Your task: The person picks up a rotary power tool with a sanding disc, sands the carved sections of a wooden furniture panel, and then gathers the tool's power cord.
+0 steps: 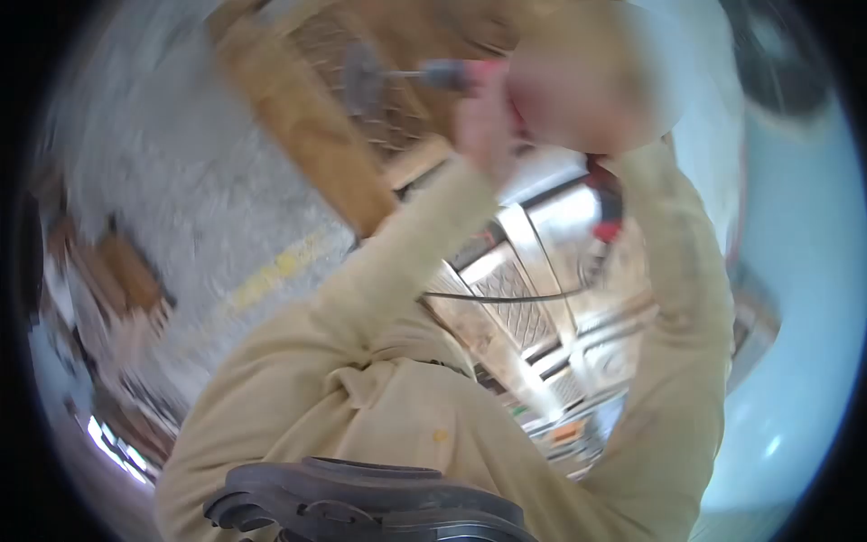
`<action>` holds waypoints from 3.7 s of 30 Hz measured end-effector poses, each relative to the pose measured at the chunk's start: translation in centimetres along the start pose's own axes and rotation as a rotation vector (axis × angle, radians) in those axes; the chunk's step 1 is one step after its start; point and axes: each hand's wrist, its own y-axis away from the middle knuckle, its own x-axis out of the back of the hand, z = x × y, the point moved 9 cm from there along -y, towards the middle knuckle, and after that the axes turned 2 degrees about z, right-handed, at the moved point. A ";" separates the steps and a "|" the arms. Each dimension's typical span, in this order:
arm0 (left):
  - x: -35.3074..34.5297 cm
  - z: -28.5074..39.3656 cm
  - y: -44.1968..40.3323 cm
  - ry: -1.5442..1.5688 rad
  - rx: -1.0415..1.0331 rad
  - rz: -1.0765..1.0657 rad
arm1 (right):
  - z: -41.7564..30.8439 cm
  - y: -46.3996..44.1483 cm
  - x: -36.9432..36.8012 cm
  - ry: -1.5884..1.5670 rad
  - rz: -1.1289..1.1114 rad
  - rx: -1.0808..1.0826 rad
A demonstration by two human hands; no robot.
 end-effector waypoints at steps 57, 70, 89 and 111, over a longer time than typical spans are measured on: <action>-19.2 -26.1 19.1 -1.652 -0.208 -1.009 | 0.2 49.3 -17.5 -0.607 1.032 -1.449; -19.3 -29.4 18.1 -1.716 -0.231 -1.121 | 1.2 51.0 -17.1 -0.548 0.987 -1.432; -5.6 -40.6 36.6 -1.073 0.331 -0.645 | -10.5 62.7 -21.6 -0.452 0.410 -1.292; -15.4 -47.8 35.9 -0.977 0.246 -0.827 | -6.4 72.6 -23.1 -0.485 0.817 -1.377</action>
